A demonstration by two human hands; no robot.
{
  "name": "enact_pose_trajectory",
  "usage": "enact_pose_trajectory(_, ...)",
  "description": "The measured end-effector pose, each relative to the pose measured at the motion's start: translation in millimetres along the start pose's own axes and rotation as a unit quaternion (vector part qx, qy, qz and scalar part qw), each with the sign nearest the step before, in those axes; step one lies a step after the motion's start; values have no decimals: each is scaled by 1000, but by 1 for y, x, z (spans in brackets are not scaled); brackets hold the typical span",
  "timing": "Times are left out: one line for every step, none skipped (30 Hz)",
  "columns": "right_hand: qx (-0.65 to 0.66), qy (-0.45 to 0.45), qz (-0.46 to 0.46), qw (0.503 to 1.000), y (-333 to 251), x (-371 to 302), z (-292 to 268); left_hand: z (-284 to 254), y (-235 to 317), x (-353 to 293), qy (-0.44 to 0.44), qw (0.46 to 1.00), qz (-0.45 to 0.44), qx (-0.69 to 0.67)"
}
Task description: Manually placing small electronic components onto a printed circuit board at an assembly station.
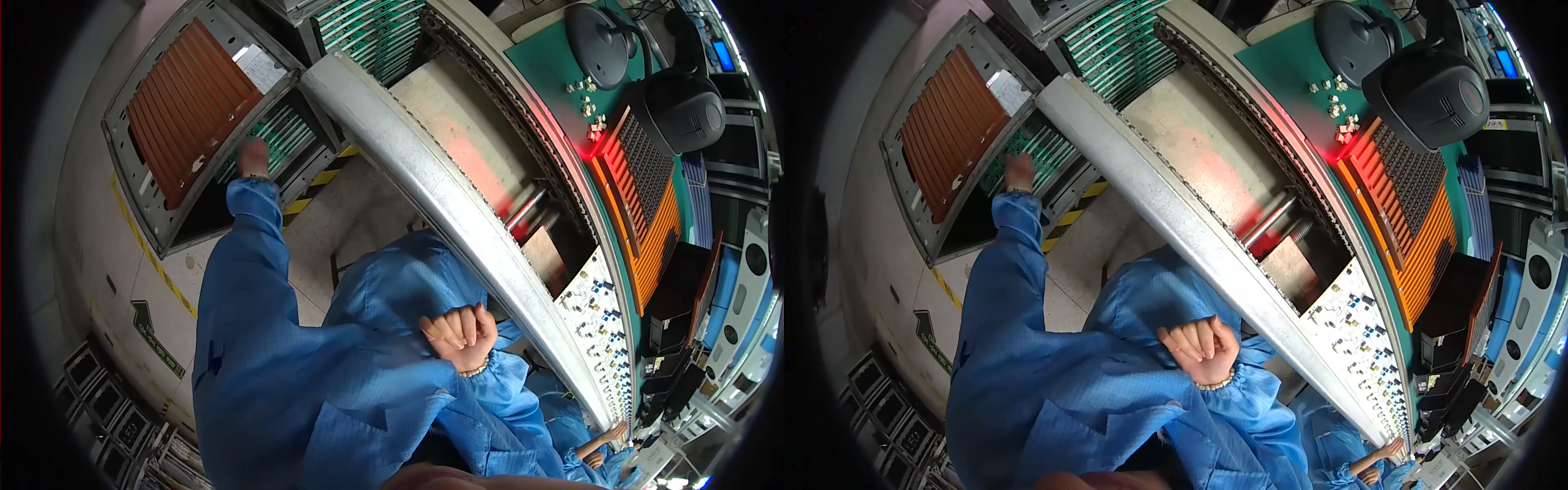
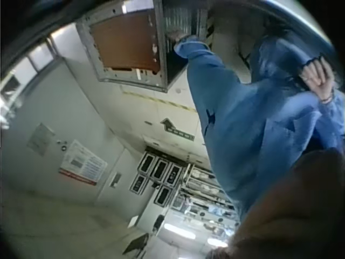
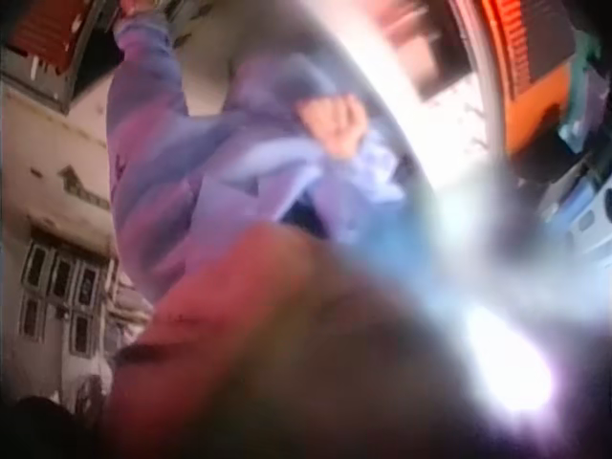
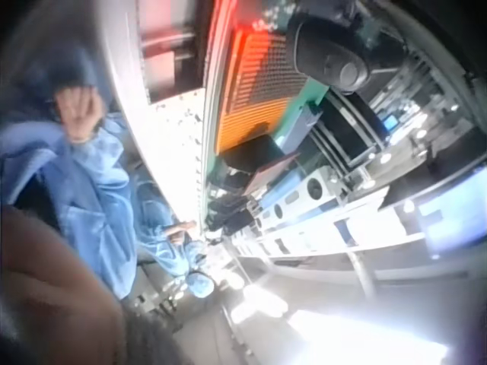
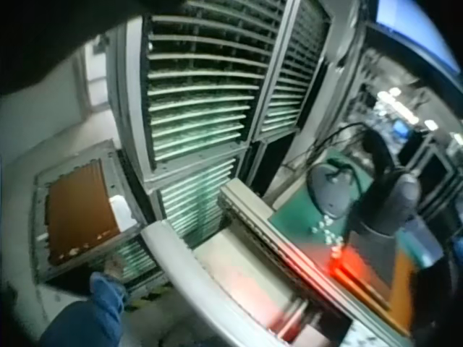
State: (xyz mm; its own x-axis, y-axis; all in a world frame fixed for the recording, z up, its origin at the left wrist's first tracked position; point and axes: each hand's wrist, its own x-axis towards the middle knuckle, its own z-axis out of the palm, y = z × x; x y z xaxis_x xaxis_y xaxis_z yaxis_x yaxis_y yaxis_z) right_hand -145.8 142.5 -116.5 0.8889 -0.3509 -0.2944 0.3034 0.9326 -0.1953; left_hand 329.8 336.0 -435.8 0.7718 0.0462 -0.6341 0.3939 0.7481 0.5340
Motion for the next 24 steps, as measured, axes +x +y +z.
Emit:
enact_pose_trajectory(-3, 3, 9, 1000, -1, 0, 0, -5, 2, 7, -1, 1000, -8, -2)
enact_pose_trajectory(-9, 8, 18, 1000, 0, 0, 1, -12, -1, 9, -2, 1000, -9, -1)
enact_pose_trajectory(-8, 7, 18, 1000, 0, -1, 1, -24, -3, 8, -31, 999, 9, 35)
enact_pose_trajectory(-6, 2, 16, 1000, 0, -1, 1, -30, -9, 6, -64, 995, 24, 72)
enact_pose_trajectory(-8, -4, 13, 1000, 1, 1, -1, -37, -24, -4, -62, 994, 0, 90)
enact_pose_trajectory(-12, -4, 9, 1000, 2, 2, -2, -51, -42, -22, -58, 992, -22, 108)
enact_pose_trajectory(-7, -8, 21, 1000, 4, 1, 1, -87, -52, -41, -57, 993, -11, 105)
enact_pose_trajectory(4, -15, 33, 999, 3, -1, 6, -130, -64, -59, -113, 988, -47, 98)
enact_pose_trajectory(7, -21, 29, 999, 3, -2, 9, -160, -82, -81, -173, 976, -98, 91)
enact_pose_trajectory(-20, -15, 26, 999, 4, 1, 4, -168, -114, -124, -86, 986, -137, 48)
enact_pose_trajectory(-38, -14, 26, 999, 4, 1, 1, -157, -124, -182, 3, 986, -165, 14)
enact_pose_trajectory(-42, -12, 11, 999, 3, 3, -4, -153, -139, -216, -34, 978, -203, 22)
enact_pose_trajectory(-74, -34, 46, 996, 3, 0, 0, -154, -123, -249, -60, 974, -217, 27)
enact_pose_trajectory(-111, -55, 74, 990, 2, -3, 3, -154, -108, -263, -62, 975, -213, 27)
enact_pose_trajectory(-112, -61, 74, 989, 2, -5, 5, -154, -95, -274, -157, 934, -312, -82)
enact_pose_trajectory(-176, -73, 104, 976, 2, -7, 7, -150, -83, -283, -249, 862, -400, -188)
enact_pose_trajectory(-240, -84, 129, 959, 2, -9, 8, -140, -72, -288, -256, 861, -397, -189)
enact_pose_trajectory(-305, -127, 119, 936, 0, -12, 4, -124, -60, -289, -334, 848, -373, -172)
enact_pose_trajectory(-306, -134, 114, 936, -3, -15, 9, -104, -45, -291, -410, 830, -346, -151)
enact_pose_trajectory(-351, -168, 144, 910, -6, -18, 17, -82, -28, -292, -483, 806, -316, -129)
enact_pose_trajectory(-394, -201, 170, 880, -9, -20, 22, -59, -10, -296, -555, 775, -283, -105)
enact_pose_trajectory(-385, -267, 183, 864, -12, -16, 9, -36, -6, -295, -627, 730, -257, -89)
enact_pose_trajectory(-379, -276, 170, 867, -16, -18, 20, -3, 15, -311, -635, 724, -258, -76)
enact_pose_trajectory(-326, -287, 177, 883, -18, -21, 30, 27, 29, -331, -673, 716, -181, -38)
